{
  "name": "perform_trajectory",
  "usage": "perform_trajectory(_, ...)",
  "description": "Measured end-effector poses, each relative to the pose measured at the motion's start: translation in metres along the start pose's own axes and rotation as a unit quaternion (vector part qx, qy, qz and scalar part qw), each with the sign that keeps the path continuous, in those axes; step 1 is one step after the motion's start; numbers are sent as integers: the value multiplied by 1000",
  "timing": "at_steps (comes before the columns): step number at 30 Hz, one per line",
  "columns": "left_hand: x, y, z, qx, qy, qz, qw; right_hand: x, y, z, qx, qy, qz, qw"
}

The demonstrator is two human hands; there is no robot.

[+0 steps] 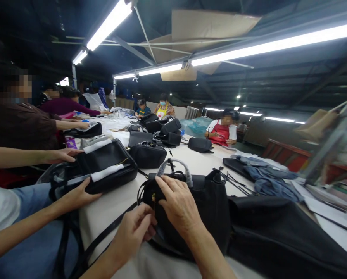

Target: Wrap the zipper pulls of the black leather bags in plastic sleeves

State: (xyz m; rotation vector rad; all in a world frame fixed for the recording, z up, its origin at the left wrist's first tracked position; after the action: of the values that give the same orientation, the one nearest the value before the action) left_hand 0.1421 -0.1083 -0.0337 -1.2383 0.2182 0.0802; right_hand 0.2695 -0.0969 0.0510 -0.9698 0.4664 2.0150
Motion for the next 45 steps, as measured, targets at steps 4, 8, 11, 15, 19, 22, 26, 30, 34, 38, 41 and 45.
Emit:
perform_trajectory(4, -14, 4, 1, -82, -35, -27, 996, -1, -1, 0, 6, 1, 14, 1000)
perform_trajectory(8, -17, -1, 9, -40, -104, 127, 986, -3, 0, -2, 12, -8, 27, 1000)
perform_trajectory(11, -11, -7, 16, 0, -131, 248, 960, -4, 0, -3, 24, -15, 22, 999)
perform_trajectory(15, -4, -13, 20, 25, -139, 263, 954, -6, 0, -5, 30, -9, 13, 999)
perform_trajectory(19, -7, -12, 21, -3, -127, 184, 975, -5, 1, -5, 24, -6, 14, 1000)
perform_trajectory(22, -2, -2, 20, -66, -32, 18, 997, -5, 3, -6, 36, -10, 9, 999)
perform_trajectory(26, 5, 4, 12, -125, 75, -114, 983, -11, 16, -14, 47, -4, -21, 999)
perform_trajectory(30, 6, 11, 16, -182, 71, -237, 952, -20, 34, -31, 48, 22, -54, 997)
perform_trajectory(34, 8, 11, 25, -215, 72, -252, 941, -47, 49, -85, 164, 11, -39, 986)
perform_trajectory(38, 6, 11, 27, -230, 64, -235, 942, -85, 53, -206, 281, -6, -125, 952)
perform_trajectory(41, 7, 16, 30, -230, 68, -237, 942, -104, 48, -307, 327, -9, -224, 918)
perform_trajectory(45, 11, 24, 33, -212, 70, -239, 945, -101, 42, -390, 355, 17, -308, 882)
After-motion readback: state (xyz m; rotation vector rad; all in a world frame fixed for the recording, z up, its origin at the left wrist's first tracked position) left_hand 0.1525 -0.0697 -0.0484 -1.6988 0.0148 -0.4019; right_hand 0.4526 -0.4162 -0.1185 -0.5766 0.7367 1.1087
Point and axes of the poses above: each hand's wrist, its own z-axis towards the middle knuckle, its own x-axis out of the palm, y = z × x, the point moved 5 cm from there along z, towards the middle knuckle, and after that the axes turned 4 degrees about -y, right-handed, at the moved point
